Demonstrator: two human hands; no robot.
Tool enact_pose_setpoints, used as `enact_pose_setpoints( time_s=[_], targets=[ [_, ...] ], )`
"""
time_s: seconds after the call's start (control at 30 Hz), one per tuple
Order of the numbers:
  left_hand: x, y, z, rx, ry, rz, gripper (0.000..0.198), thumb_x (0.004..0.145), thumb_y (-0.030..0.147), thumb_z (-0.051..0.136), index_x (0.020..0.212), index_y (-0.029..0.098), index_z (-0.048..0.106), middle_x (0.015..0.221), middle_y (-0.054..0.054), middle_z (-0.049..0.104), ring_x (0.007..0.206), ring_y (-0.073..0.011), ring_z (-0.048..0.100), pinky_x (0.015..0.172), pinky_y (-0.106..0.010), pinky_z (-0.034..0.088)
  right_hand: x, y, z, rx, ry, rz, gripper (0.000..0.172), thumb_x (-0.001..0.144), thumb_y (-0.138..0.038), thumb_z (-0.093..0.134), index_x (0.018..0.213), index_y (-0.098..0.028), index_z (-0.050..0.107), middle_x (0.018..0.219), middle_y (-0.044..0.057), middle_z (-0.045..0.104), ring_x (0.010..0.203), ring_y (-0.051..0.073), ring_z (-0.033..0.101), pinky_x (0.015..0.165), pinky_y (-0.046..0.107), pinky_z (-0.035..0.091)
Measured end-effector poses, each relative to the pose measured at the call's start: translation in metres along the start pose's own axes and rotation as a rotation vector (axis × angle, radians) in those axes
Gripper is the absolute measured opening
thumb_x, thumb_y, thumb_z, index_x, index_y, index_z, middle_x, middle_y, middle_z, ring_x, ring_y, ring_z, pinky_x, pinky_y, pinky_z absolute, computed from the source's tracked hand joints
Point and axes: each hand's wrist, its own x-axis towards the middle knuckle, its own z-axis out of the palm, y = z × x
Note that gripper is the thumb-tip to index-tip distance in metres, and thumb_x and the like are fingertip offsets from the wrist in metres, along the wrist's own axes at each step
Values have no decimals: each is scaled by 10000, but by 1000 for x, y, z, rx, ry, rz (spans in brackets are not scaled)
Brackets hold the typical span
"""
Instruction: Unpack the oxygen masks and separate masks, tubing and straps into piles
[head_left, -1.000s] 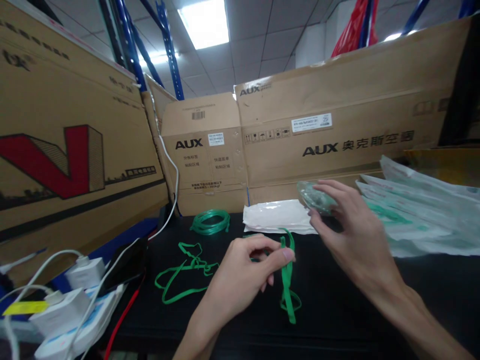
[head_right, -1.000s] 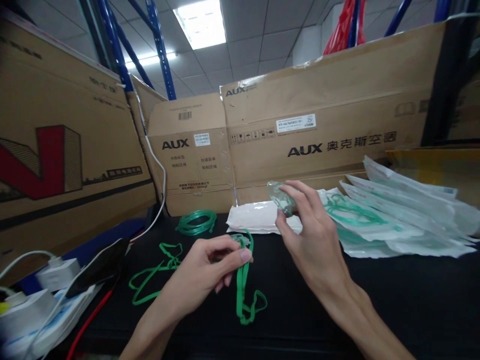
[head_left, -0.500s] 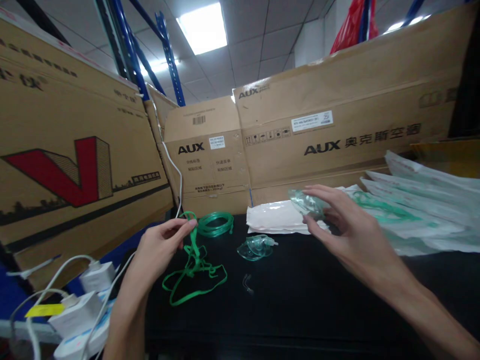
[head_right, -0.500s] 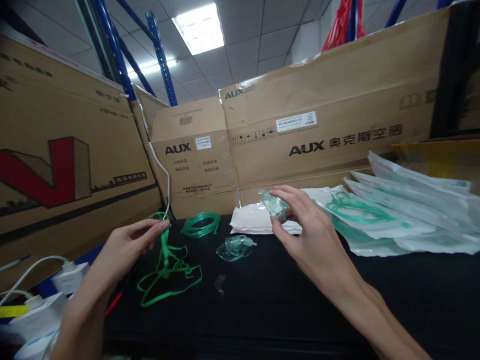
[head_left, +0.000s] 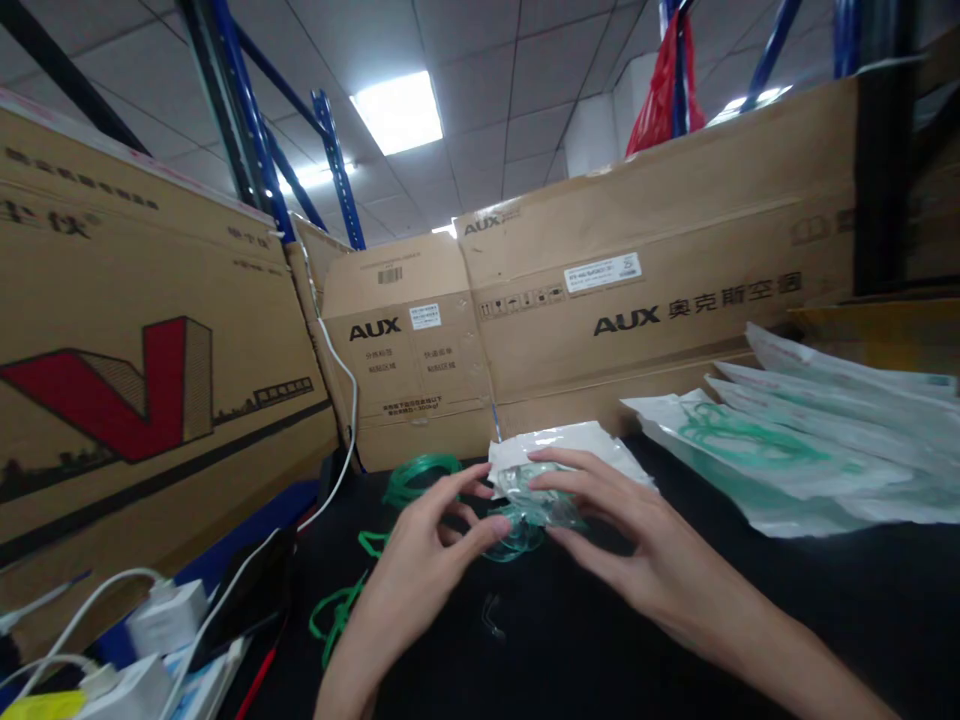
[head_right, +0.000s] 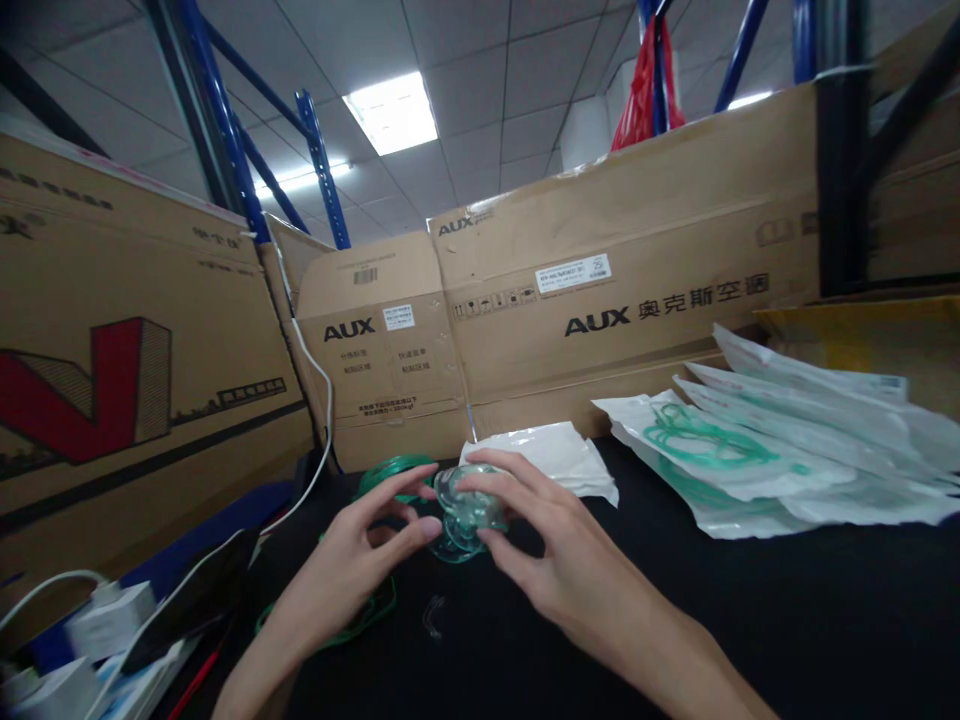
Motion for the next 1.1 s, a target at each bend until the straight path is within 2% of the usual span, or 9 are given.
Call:
enact_pose_setpoints(
  time_s=[0.1,0.2,0.3,0.4,0.57,0.67,0.77,0.9,1.1],
  targets=[
    [3,3,15,-50,17,59,466,898,457,714,1286,199,708,1103,-93,726,936,-217,655,786,-293,524,-1,-3,2,128,-73,51,360,919,-145,666,1224,-331,707,1437,40,655,1356,229,603,1167,417,479],
    [3,5,18,-37,107,109,285,927,422,680,1066,188,763,979,-72,733,851,-200,651,726,-272,514,-1,-7,2,313,-103,203,509,855,-206,774,1333,-348,672,1484,44,621,1357,251,602,1131,412,513],
    [0,7,17,17,228,238,138,925,317,682,933,209,767,937,-46,731,829,-180,664,674,-235,500,0,-10,3,514,-107,378,624,838,-374,818,1424,-293,619,1325,83,719,1160,256,721,1023,398,588],
    [-2,7,17,107,292,439,112,920,206,676,869,233,772,909,-29,736,836,-161,690,658,-203,502,3,-12,5,549,-93,447,507,925,-561,682,1290,-211,720,1028,87,791,906,238,766,878,375,628],
    [-6,9,17,225,296,656,201,936,122,633,924,251,786,923,-25,752,814,-143,710,690,-199,532,6,-16,4,514,-125,427,477,946,-625,618,1054,-203,812,956,74,779,792,216,735,755,330,614],
    [-9,13,13,221,273,573,178,949,198,655,1026,272,797,983,-35,761,834,-158,713,692,-214,542,7,-20,-2,421,-94,413,409,922,-571,679,1096,-223,807,1000,72,790,908,248,740,857,367,606],
    [-11,19,8,135,236,381,230,948,353,689,1138,265,785,1070,-57,763,883,-191,710,725,-246,562,5,-27,-11,286,-20,394,381,878,-499,757,1155,-239,792,1134,79,786,1088,287,709,1024,433,548],
    [-16,24,1,-32,136,166,453,958,582,614,1109,198,802,1045,-89,765,901,-227,687,796,-300,555,1,-41,-23,222,17,396,394,856,-443,790,1189,-232,779,1192,85,776,1097,288,710,1028,431,549],
    [-31,39,-4,-241,-140,166,535,1002,604,532,1116,157,805,1031,-78,754,1007,-240,636,929,-319,462,0,-66,-26,183,8,380,386,865,-447,777,1205,-267,785,1218,61,778,1107,269,721,1013,385,563]
  ],
)
